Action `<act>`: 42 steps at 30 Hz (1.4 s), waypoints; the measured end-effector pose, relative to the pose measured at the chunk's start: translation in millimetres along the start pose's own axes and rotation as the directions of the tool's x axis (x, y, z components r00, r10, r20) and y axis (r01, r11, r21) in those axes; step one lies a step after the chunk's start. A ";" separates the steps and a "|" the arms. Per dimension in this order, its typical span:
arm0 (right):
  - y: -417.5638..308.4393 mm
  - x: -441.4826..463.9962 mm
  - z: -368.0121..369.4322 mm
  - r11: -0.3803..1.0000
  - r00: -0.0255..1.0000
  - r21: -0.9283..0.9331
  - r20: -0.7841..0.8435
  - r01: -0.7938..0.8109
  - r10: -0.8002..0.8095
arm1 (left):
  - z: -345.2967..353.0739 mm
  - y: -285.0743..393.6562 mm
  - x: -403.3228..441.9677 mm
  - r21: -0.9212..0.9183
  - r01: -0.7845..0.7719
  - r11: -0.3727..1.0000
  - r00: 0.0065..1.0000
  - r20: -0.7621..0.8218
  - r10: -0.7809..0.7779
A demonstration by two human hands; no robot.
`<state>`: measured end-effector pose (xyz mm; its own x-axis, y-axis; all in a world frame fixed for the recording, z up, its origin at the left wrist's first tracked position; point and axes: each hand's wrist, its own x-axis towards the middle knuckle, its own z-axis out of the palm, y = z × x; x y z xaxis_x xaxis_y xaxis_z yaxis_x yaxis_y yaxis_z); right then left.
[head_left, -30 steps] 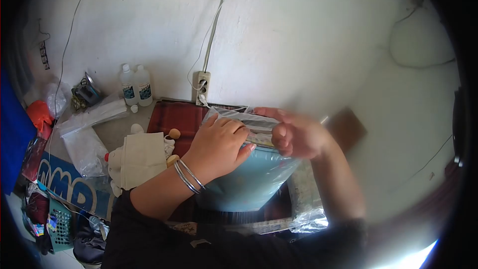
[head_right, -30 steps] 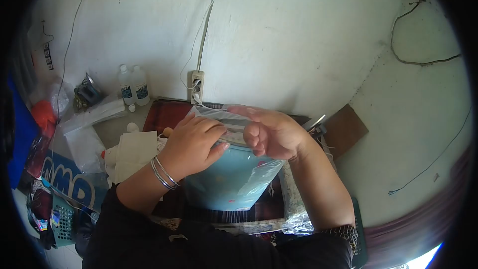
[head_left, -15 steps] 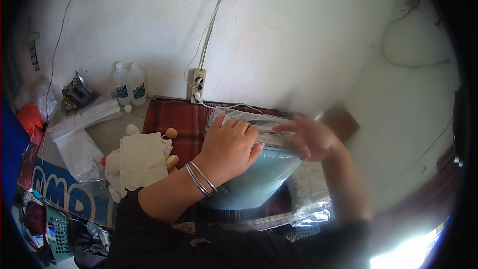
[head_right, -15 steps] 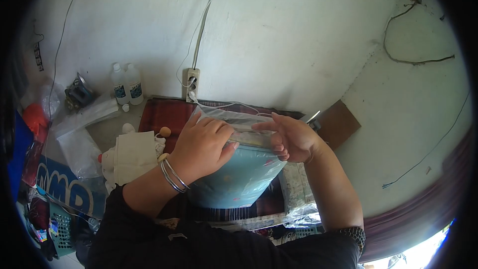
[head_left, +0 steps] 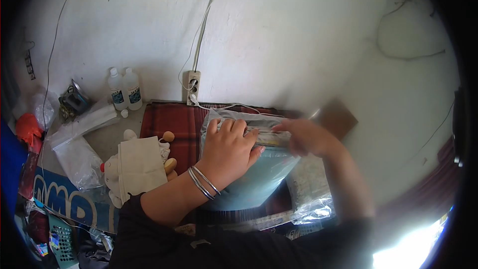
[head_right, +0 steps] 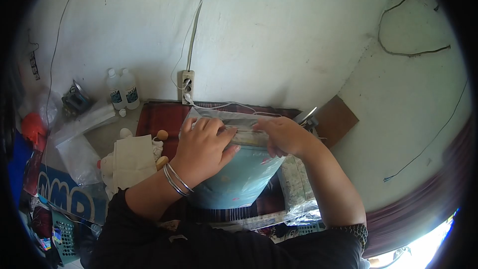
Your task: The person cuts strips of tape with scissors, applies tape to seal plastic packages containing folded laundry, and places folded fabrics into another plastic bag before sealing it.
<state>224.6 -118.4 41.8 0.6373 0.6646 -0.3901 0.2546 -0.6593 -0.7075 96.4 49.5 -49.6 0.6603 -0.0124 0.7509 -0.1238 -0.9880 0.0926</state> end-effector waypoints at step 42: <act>223.2 109.2 156.5 0.308 0.985 0.941 -0.100 0.139 -0.137 | 133.7 -90.9 -172.2 -0.443 0.683 -0.581 0.247 0.888 -0.387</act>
<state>237.1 -138.0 -251.0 0.6659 0.7103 -0.2281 -0.5177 0.2198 -0.8268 92.9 120.8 -274.8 0.8693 0.2420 -0.4309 0.1945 0.6340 0.7485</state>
